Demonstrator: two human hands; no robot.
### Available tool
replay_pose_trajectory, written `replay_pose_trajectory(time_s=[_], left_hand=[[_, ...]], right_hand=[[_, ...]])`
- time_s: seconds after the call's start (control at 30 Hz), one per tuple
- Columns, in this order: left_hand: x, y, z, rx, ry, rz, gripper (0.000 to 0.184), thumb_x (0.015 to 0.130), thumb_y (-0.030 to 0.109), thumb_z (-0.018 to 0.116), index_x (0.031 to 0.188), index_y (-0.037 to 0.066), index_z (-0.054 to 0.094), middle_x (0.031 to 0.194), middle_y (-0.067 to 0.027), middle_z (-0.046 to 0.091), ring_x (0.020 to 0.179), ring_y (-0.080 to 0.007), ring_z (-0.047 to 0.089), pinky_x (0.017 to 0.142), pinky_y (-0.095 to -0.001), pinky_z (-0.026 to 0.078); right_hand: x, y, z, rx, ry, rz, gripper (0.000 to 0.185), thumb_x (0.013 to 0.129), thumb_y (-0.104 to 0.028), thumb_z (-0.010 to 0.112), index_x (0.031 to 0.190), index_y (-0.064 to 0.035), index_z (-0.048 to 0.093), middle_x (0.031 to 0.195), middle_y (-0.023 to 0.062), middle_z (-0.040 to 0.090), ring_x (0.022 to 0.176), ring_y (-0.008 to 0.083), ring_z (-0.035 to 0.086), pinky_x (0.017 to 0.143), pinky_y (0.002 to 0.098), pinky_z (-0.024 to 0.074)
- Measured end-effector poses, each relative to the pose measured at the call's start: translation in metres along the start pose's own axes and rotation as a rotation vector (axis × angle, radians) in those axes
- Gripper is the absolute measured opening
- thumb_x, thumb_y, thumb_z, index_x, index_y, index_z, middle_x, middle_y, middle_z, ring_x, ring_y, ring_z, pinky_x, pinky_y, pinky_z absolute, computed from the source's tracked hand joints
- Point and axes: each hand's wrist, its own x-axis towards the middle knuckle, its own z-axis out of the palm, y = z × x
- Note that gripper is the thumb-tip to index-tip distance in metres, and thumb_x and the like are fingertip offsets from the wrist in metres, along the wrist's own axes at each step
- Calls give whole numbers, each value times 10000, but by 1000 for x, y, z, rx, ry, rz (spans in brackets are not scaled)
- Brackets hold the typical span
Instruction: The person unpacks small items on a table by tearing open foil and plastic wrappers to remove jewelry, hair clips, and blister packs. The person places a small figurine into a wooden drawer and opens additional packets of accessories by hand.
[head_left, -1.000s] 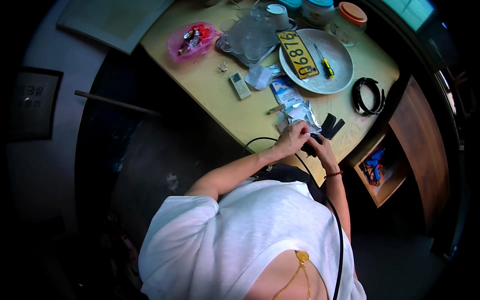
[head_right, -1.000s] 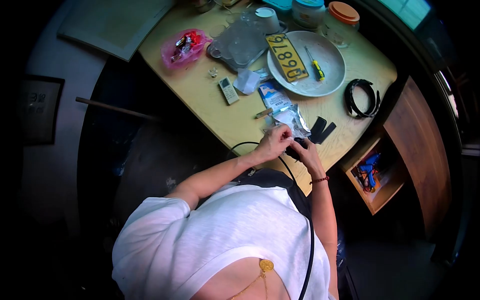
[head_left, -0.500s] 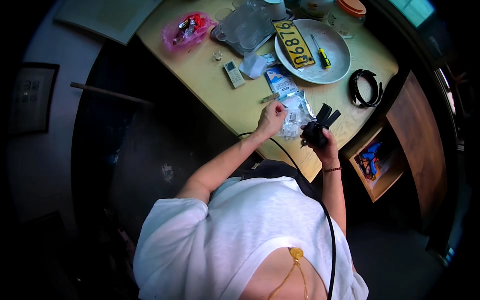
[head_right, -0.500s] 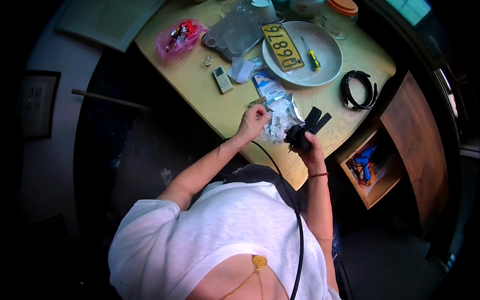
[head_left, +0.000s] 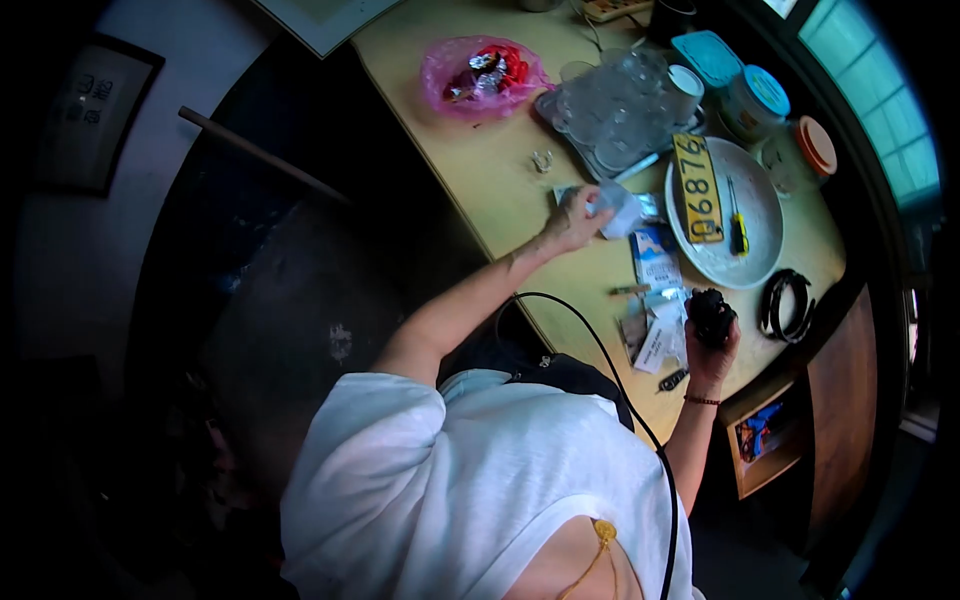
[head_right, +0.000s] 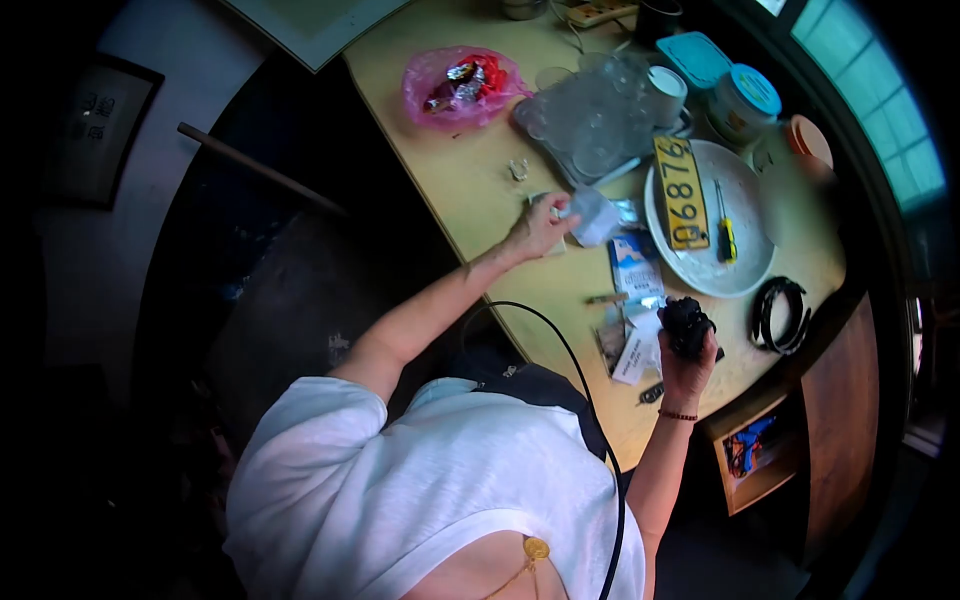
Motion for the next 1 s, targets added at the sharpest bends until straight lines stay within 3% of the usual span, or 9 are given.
replay_pose_trajectory(time_s=[0.07, 0.17, 0.47, 0.6, 0.63, 0.73, 0.87, 0.9, 1.0], left_hand=[[38, -28, -62, 192, 173, 8, 437, 745, 236, 624, 1053, -44, 489, 1001, -212, 529, 913, -326, 537, 797, -383, 445], [90, -62, -144, 503, 341, 136, 470, 708, 184, 636, 1101, 4, 452, 1058, -217, 487, 1004, -350, 482, 845, -413, 415], [208, -100, -246, 858, -60, -67, 822, 693, 93, 622, 1380, 224, 188, 1432, -179, 47, 1282, -435, 140, 979, -537, 279], [228, -141, -245, 766, -188, -54, 747, 747, 24, 515, 1383, 220, 177, 1421, -193, 120, 1271, -413, 210, 1015, -476, 270], [231, -154, -239, 834, -49, 35, 682, 698, 18, 575, 1308, 178, 316, 1287, -222, 350, 1154, -398, 393, 918, -470, 382], [242, -165, -241, 685, -113, -6, 529, 714, 1, 518, 1218, 123, 412, 1129, -215, 495, 1028, -392, 494, 844, -451, 421], [246, -150, -256, 541, -5, 35, 394, 716, 25, 526, 1106, 63, 480, 918, -186, 582, 887, -377, 562, 764, -414, 452], [246, -150, -260, 549, -1, 36, 394, 716, 25, 526, 1106, 63, 480, 918, -186, 582, 887, -377, 562, 764, -414, 452], [241, -151, -262, 514, -27, 12, 427, 714, 115, 583, 1123, 65, 472, 1069, -225, 517, 1001, -387, 509, 834, -423, 422]], right_hand=[[23, 21, 21, 0, -39, 58, 555, 787, -343, 597, 1202, -12, 434, 1194, 208, 475, 1079, 357, 492, 788, 348, 482], [55, 63, 56, -63, 0, 144, 534, 802, -355, 580, 1204, -35, 435, 1182, 180, 496, 1063, 352, 506, 734, 336, 499], [141, 142, 155, -350, -53, 280, 478, 803, -341, 563, 1129, 2, 486, 1054, 113, 569, 967, 252, 570, 699, 302, 481], [162, 155, 167, -473, 17, 317, 438, 801, -294, 577, 1098, 18, 501, 977, 100, 588, 884, 182, 586, 705, 288, 478], [170, 163, 163, -613, 43, 231, 454, 782, -287, 604, 1093, 27, 502, 960, 95, 585, 865, 165, 577, 712, 279, 472], [186, 180, 176, -1010, 114, 120, 583, 672, -318, 724, 1070, 47, 505, 913, 74, 572, 818, 135, 549, 764, 256, 449], [222, 222, 181, -1517, -195, -232, 597, 604, -323, 748, 1026, 37, 527, 1222, 242, 387, 1080, 312, 463, 901, 364, 394], [234, 236, 166, -1523, -207, -114, 607, 560, -304, 755, 1017, 30, 534, 1302, 303, 247, 1184, 412, 325, 971, 420, 324], [247, 258, 155, -1818, -212, -106, 622, 536, -292, 759, 1022, 26, 536, 1294, 316, 258, 1189, 443, 297, 988, 432, 307]])
